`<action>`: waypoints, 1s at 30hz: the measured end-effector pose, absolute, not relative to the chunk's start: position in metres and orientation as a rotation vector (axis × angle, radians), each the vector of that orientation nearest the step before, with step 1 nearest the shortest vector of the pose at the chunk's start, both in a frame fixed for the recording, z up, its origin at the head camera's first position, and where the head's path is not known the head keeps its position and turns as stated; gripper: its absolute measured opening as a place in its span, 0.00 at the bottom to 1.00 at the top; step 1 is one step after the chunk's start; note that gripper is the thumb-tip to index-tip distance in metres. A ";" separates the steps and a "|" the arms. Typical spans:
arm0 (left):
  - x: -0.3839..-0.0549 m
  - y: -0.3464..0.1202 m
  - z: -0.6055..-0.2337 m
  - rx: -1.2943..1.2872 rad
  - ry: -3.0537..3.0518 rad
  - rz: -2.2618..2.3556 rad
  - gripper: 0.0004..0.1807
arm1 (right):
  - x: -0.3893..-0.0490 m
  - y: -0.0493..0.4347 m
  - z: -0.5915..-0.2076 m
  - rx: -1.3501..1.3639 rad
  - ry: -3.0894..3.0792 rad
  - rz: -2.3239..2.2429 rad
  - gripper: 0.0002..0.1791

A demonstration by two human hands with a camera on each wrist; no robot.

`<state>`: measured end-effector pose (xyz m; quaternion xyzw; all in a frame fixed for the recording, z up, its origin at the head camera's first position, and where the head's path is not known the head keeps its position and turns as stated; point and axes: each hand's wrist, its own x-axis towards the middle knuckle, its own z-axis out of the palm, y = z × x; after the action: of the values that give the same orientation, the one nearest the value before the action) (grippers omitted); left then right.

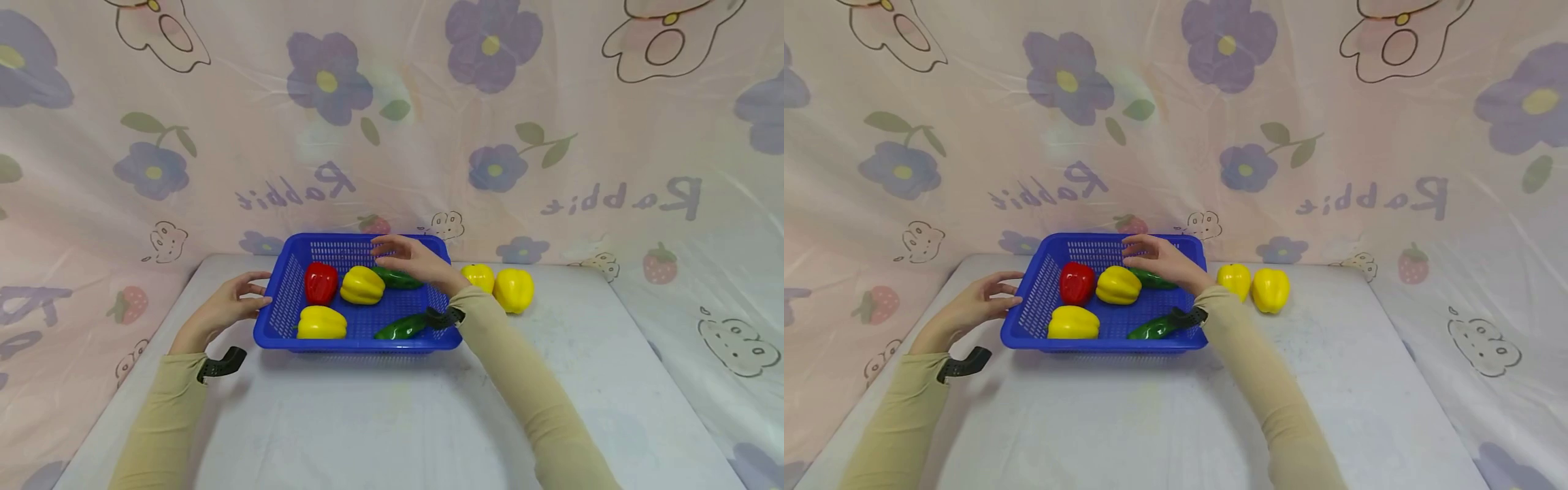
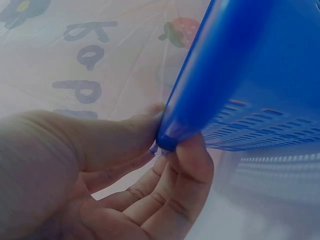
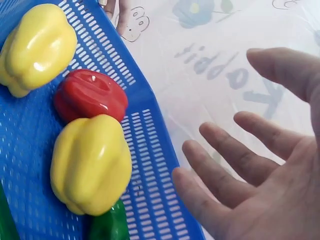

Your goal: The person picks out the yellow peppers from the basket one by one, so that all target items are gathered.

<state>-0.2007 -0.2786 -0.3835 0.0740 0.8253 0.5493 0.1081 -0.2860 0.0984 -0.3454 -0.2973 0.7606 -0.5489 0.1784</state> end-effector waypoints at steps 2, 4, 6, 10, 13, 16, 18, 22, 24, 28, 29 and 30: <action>-0.201 -0.279 -0.383 0.222 2.423 1.619 0.35 | -0.287 0.093 -0.347 -0.851 2.149 -1.533 0.26; -0.201 -0.278 -0.383 0.222 2.420 1.622 0.35 | -0.286 0.088 -0.348 -0.856 2.138 -1.524 0.25; -0.200 -0.278 -0.382 0.219 2.426 1.616 0.35 | -0.286 0.082 -0.349 -0.861 2.120 -1.517 0.26; -0.200 -0.278 -0.382 0.221 2.439 1.606 0.36 | -0.283 0.071 -0.352 -0.869 2.106 -1.469 0.25; -0.200 -0.278 -0.382 0.214 2.441 1.604 0.35 | -0.281 0.063 -0.357 -0.879 2.101 -1.408 0.24; -0.200 -0.278 -0.383 0.217 2.447 1.598 0.35 | -0.280 0.056 -0.363 -0.885 2.077 -1.359 0.24; -0.200 -0.279 -0.383 0.223 2.451 1.594 0.35 | -0.280 0.053 -0.365 -0.881 2.062 -1.328 0.26; -0.200 -0.278 -0.384 0.220 2.451 1.598 0.35 | -0.279 0.047 -0.367 -0.883 2.019 -1.273 0.28; -0.201 -0.278 -0.385 0.209 2.453 1.597 0.34 | -0.278 0.044 -0.367 -0.874 1.986 -1.255 0.28; -0.201 -0.278 -0.385 0.206 2.459 1.595 0.35 | -0.278 0.040 -0.368 -0.848 1.907 -1.243 0.28; -0.201 -0.277 -0.385 0.200 2.461 1.594 0.35 | -0.278 0.039 -0.368 -0.842 1.899 -1.237 0.28; -0.201 -0.277 -0.384 0.199 2.464 1.593 0.35 | -0.277 0.038 -0.368 -0.839 1.887 -1.234 0.28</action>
<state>-0.2007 -0.2770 -0.3844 0.0673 0.8336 0.5389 0.1005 -0.2775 0.0384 -0.3676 -0.3255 0.7320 -0.4785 0.3596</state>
